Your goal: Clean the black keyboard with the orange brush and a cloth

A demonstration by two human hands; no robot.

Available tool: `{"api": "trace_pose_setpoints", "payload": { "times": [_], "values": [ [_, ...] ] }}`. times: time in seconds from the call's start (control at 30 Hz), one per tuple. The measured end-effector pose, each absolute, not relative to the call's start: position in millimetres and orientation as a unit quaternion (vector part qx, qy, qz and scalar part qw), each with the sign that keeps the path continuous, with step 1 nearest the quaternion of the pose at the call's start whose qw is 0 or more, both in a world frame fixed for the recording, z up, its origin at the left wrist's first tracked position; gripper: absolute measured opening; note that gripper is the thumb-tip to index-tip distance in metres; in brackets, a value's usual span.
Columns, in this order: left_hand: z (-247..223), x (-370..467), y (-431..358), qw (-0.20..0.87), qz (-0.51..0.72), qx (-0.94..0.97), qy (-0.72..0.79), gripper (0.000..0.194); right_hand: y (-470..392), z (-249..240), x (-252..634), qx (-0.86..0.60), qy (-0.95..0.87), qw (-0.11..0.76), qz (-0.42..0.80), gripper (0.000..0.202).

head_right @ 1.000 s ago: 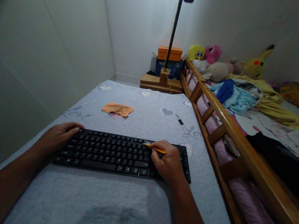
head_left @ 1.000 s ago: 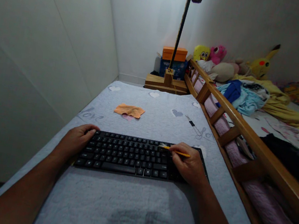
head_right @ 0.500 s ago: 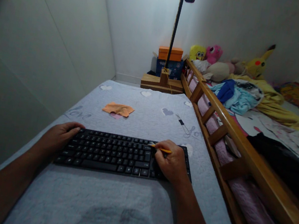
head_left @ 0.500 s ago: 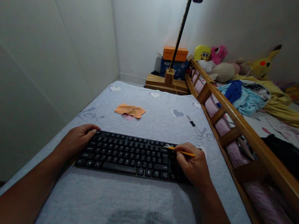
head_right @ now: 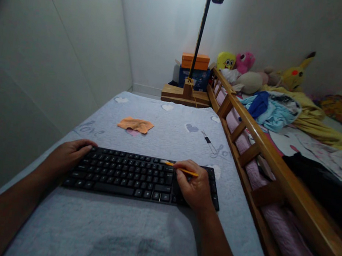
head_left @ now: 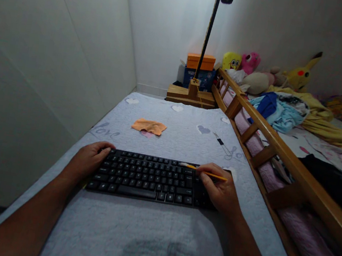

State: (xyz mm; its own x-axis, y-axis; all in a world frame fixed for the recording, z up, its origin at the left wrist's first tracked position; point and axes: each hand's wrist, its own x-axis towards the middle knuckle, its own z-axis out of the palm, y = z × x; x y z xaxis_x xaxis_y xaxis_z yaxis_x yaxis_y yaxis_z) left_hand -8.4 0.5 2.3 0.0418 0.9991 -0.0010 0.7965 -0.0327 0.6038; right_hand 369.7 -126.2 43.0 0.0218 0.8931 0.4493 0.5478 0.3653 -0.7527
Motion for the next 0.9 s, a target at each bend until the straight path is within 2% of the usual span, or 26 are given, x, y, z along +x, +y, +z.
{"api": "trace_pose_setpoints", "payload": {
  "times": [0.47,0.9],
  "values": [
    [6.0,-5.3,-1.3,0.234,0.236,0.681,0.652,0.039,-117.8,22.3,352.2,-0.504,-0.688,0.454,0.258,0.018],
    [0.5,-8.7,-0.2,0.237,0.232,0.682,0.652,0.038,-119.4,25.2,361.0,-0.528,-0.705,0.428,0.2,0.02]
  ]
}}
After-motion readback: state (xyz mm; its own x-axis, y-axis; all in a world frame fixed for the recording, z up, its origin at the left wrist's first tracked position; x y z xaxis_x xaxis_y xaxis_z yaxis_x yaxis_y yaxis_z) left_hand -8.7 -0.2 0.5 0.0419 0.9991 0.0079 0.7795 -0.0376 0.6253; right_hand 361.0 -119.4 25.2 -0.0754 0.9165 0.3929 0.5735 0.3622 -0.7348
